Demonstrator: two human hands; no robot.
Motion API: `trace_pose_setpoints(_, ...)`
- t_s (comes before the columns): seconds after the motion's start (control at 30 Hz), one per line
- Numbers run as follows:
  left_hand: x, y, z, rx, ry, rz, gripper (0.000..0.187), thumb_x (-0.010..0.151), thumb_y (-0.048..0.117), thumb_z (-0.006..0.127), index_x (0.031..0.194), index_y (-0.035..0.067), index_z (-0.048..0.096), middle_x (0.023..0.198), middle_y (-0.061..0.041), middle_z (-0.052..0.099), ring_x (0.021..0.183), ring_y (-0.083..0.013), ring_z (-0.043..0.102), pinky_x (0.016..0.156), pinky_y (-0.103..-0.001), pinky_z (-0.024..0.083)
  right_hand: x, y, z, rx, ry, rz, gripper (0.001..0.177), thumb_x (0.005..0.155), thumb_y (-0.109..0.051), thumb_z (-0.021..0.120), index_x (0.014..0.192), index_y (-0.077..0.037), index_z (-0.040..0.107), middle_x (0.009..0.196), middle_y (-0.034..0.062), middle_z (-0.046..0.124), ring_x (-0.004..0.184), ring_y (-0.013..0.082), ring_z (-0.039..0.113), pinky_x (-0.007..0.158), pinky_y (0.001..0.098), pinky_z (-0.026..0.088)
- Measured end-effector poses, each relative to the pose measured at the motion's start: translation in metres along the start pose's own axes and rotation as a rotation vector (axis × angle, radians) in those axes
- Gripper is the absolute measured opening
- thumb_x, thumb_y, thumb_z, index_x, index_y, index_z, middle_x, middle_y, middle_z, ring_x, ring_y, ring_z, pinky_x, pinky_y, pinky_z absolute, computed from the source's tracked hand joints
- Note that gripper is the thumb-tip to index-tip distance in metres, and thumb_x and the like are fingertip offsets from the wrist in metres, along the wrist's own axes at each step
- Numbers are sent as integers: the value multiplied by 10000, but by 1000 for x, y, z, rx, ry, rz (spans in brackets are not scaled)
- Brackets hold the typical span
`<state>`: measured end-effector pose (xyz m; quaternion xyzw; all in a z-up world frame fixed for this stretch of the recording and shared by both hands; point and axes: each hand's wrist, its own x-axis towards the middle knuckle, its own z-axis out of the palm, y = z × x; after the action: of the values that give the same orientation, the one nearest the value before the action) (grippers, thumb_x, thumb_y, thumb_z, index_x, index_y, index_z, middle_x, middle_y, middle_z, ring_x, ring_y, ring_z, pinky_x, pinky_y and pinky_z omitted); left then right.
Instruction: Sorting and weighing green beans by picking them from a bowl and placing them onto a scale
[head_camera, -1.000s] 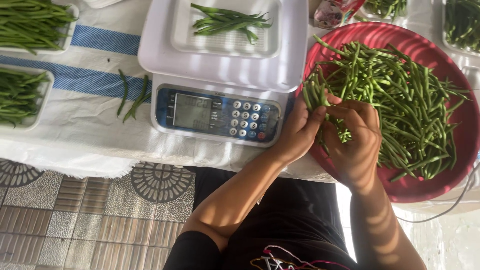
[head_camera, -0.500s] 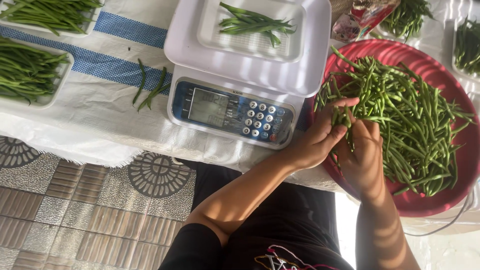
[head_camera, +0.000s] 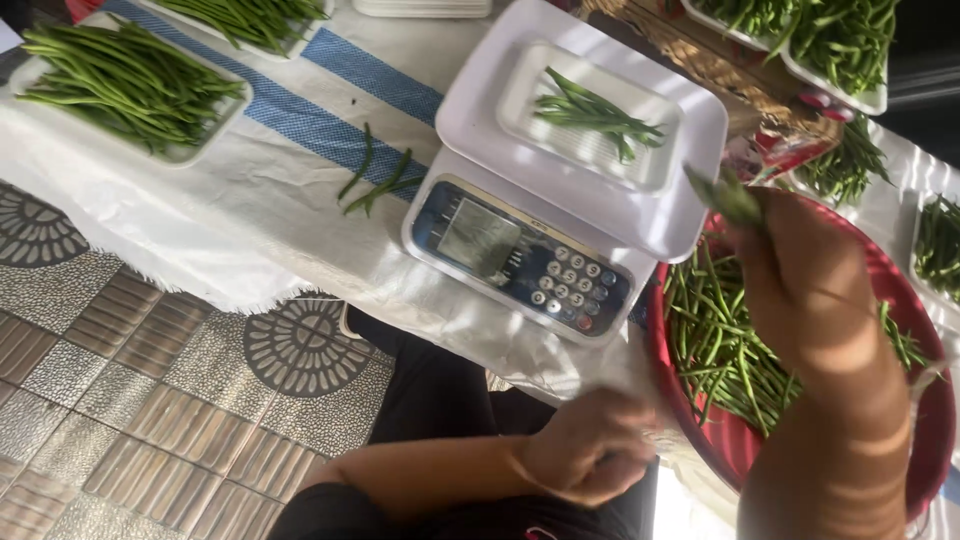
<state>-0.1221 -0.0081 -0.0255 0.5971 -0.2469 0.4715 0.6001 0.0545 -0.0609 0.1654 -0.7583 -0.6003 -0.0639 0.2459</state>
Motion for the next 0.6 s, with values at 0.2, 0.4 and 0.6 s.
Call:
trace_pose_setpoints(0.2,-155,-74,-42,62,-853,-1208,267,994,334,522,1162,232,702,1107,-25,759,1011,-199,705,946,-284,482,135,111,62,-434,-139,-5,201,1071,-149,658,984,-5,548,762,232,627,656,462,608,563,530,433)
trace_pose_setpoints(0.4,-171,-130,-82,451,-947,-1544,476,959,582,518,925,158,729,1181,-95,722,1118,-299,648,922,-333,468,193,112,109,-352,-322,247,280,1012,-216,630,1203,-16,671,1003,334,694,885,524,665,712,570,519)
trace_pose_setpoints(0.6,-182,-144,-85,434,-996,-1581,599,932,666,485,1121,158,739,1279,-87,695,1165,-289,636,963,-340,463,195,101,104,-168,-352,281,439,944,-211,653,1375,-143,690,1189,92,728,1109,297,649,977,403,451)
